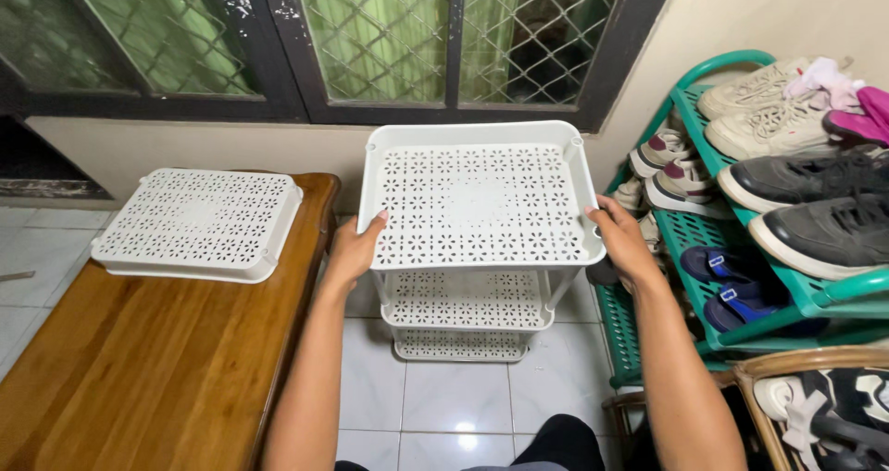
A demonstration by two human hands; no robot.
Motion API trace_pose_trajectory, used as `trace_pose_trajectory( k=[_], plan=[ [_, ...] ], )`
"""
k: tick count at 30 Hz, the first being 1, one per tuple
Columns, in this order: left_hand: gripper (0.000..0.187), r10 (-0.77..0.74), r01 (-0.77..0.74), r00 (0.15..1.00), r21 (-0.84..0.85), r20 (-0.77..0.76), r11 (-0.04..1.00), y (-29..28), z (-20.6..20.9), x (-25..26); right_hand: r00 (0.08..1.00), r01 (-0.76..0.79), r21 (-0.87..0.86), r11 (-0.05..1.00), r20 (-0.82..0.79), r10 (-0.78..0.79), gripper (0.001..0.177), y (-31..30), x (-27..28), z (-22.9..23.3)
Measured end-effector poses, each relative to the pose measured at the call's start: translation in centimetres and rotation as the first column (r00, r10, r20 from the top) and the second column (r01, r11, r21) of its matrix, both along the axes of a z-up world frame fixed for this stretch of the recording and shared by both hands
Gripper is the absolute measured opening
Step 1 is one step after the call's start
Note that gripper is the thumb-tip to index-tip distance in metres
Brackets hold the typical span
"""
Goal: The person assembles a white plastic storage shelf by stacking perforated trays and inserting vertical support poles. They place trays on the floor, insert poles into the corner holes, and stack additional trays to form a three-tier unit.
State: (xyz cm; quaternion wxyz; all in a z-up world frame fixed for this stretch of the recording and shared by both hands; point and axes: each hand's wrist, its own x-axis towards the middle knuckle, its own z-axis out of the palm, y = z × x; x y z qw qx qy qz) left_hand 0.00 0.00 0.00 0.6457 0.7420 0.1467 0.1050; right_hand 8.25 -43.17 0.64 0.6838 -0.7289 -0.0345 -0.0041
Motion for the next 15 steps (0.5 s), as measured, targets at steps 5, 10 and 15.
trace_pose_trajectory(
  k=[5, 10, 15],
  plan=[
    [0.046, -0.006, 0.005, 1.0, -0.02, -0.017, 1.0, 0.1, 0.6, -0.2, 1.0, 0.006, 0.022, 1.0, 0.0, -0.006, 0.044, 0.4, -0.5, 0.3],
    [0.045, -0.033, 0.033, 0.998, 0.001, -0.058, 0.999, 0.0, 1.4, -0.5, 1.0, 0.009, 0.038, 0.999, -0.018, -0.008, 0.044, 0.5, -1.2, 0.5],
    [0.046, -0.009, 0.01, 1.0, 0.048, -0.014, 0.999, -0.5, 1.6, -0.7, 0.998, 0.031, 0.054, 0.998, -0.049, -0.029, 0.045, 0.7, -1.8, 0.5]
  ],
)
